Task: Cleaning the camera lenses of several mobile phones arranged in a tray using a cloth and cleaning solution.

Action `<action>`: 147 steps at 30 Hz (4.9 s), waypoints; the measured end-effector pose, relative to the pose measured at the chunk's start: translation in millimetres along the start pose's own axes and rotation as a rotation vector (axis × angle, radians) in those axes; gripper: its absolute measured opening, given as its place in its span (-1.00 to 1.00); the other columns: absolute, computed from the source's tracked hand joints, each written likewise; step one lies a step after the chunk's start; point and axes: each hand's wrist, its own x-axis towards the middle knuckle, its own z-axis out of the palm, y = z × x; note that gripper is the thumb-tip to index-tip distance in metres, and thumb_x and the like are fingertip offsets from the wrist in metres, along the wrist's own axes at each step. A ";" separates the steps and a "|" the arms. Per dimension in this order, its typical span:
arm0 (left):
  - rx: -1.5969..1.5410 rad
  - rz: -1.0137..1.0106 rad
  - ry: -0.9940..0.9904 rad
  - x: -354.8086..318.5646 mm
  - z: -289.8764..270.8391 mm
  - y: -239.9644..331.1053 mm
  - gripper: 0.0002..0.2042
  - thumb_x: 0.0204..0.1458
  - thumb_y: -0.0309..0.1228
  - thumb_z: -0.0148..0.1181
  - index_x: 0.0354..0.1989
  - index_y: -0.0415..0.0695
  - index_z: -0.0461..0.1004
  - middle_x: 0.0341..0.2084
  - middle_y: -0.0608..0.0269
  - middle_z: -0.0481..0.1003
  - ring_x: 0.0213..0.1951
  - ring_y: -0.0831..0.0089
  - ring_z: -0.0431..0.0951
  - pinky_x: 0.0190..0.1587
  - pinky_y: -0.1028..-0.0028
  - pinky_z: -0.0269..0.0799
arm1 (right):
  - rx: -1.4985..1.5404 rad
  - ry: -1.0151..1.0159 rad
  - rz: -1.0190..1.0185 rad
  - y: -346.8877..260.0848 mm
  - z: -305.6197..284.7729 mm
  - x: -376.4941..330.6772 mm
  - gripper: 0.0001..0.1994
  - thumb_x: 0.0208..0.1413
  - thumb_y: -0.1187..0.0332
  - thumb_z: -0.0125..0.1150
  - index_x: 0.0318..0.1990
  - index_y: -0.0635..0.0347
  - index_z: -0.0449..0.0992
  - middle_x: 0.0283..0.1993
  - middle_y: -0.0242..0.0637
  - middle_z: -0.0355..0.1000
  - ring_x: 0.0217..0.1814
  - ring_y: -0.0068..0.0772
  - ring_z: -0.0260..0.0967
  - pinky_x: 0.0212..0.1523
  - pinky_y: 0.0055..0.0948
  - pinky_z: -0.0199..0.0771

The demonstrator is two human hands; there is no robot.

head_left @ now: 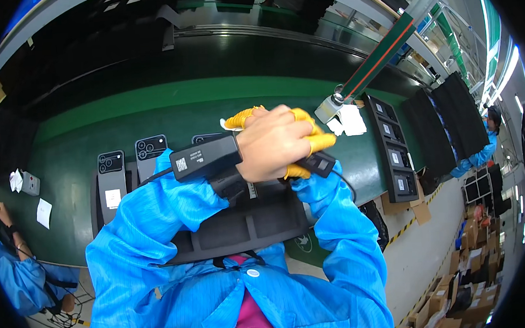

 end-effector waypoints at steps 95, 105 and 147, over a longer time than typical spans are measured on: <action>-0.392 -0.686 0.051 -91.9 -0.7 37.1 -0.70 -0.18 -0.36 0.44 -0.38 -0.16 0.40 0.03 0.02 0.32 -0.13 0.16 0.47 -0.15 0.34 0.45 | 1.056 0.381 0.826 -7.4 -73.7 -35.4 -0.67 0.08 0.57 0.24 0.03 0.33 0.44 -0.01 -0.16 0.47 0.03 -0.31 0.46 0.10 -0.32 0.48; -0.302 -0.604 0.030 -97.2 -22.4 21.4 -0.64 -0.32 -0.66 0.16 -0.23 -0.16 0.41 0.11 -0.08 0.29 0.18 -0.11 0.25 0.20 0.12 0.19 | -0.738 0.299 0.493 47.2 -161.6 -45.2 -0.82 -0.04 0.58 0.20 -0.24 0.27 0.61 -0.21 -0.13 0.53 -0.15 -0.21 0.49 -0.18 -0.34 0.53; -0.249 -0.344 -0.215 -114.7 70.9 18.9 -0.53 0.05 -0.16 0.16 0.10 -0.14 0.42 0.16 0.09 0.33 0.25 0.12 0.26 0.32 0.12 0.09 | -0.539 -0.482 -0.153 13.3 -24.2 -24.9 -0.65 -0.32 0.55 0.18 -0.23 0.26 0.57 -0.26 -0.26 0.45 -0.18 -0.20 0.43 -0.11 -0.29 0.51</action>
